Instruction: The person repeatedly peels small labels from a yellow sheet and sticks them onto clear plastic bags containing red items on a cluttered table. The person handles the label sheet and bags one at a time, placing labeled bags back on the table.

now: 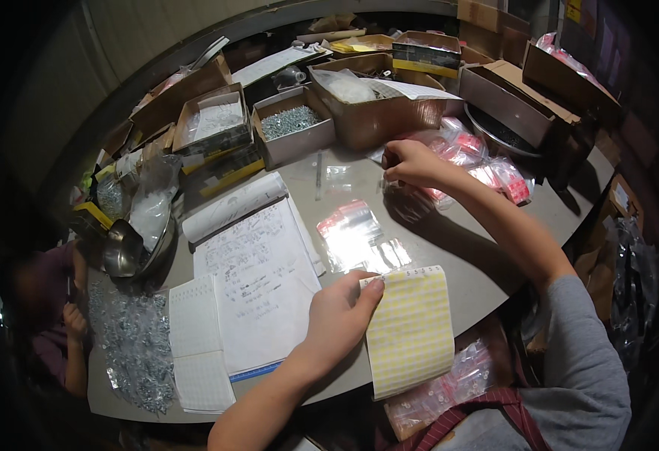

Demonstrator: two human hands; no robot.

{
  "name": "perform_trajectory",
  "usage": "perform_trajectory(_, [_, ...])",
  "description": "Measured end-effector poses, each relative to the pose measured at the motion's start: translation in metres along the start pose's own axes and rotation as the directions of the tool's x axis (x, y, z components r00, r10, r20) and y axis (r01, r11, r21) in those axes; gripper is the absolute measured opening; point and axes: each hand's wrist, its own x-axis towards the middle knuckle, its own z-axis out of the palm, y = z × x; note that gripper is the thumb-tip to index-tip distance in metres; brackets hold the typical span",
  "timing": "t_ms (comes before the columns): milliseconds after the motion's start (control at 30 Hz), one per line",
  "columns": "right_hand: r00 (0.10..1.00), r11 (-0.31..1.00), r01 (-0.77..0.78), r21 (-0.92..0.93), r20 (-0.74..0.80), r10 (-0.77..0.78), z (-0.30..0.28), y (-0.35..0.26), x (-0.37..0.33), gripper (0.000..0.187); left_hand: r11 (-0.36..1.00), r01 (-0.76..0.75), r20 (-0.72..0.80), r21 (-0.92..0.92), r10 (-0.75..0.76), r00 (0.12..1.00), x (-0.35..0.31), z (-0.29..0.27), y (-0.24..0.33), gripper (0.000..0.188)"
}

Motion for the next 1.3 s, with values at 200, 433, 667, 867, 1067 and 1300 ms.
perform_trajectory(200, [0.991, 0.924, 0.05, -0.38, -0.096, -0.093, 0.012, 0.001, -0.004, 0.031, 1.0, 0.001, 0.014, -0.01, -0.001, 1.0, -0.003, -0.001, 0.004, 0.035])
perform_trajectory(433, [0.995, 0.891, -0.01, -0.454, 0.08, 0.052, -0.004, 0.005, -0.015, 0.045, 0.999, -0.026, 0.044, -0.026, 0.027, 0.999, -0.005, -0.001, 0.005, 0.033])
perform_trajectory(667, [0.851, 0.751, 0.502, -0.43, 0.09, -0.517, 0.015, 0.025, -0.124, 0.041, 1.0, -0.007, 0.3, -0.022, 0.013, 0.954, -0.006, -0.006, 0.011, 0.029])
perform_trajectory(867, [0.82, 0.848, 0.529, 0.044, 0.23, -0.524, 0.003, 0.006, -0.237, 0.044, 0.979, 0.045, 0.452, -0.199, 0.051, 0.891, -0.001, -0.021, 0.016, 0.025])
perform_trajectory(1067, [0.758, 0.733, 0.564, 0.38, 0.113, -0.643, 0.011, -0.002, -0.293, 0.041, 0.944, 0.101, 0.409, -0.314, 0.038, 0.912, 0.002, -0.024, 0.018, 0.028])
perform_trajectory(1300, [0.85, 0.805, 0.522, 0.281, -0.094, -0.519, -0.008, -0.03, -0.248, 0.021, 0.974, 0.022, 0.3, -0.225, 0.047, 0.953, -0.001, -0.013, 0.015, 0.028])
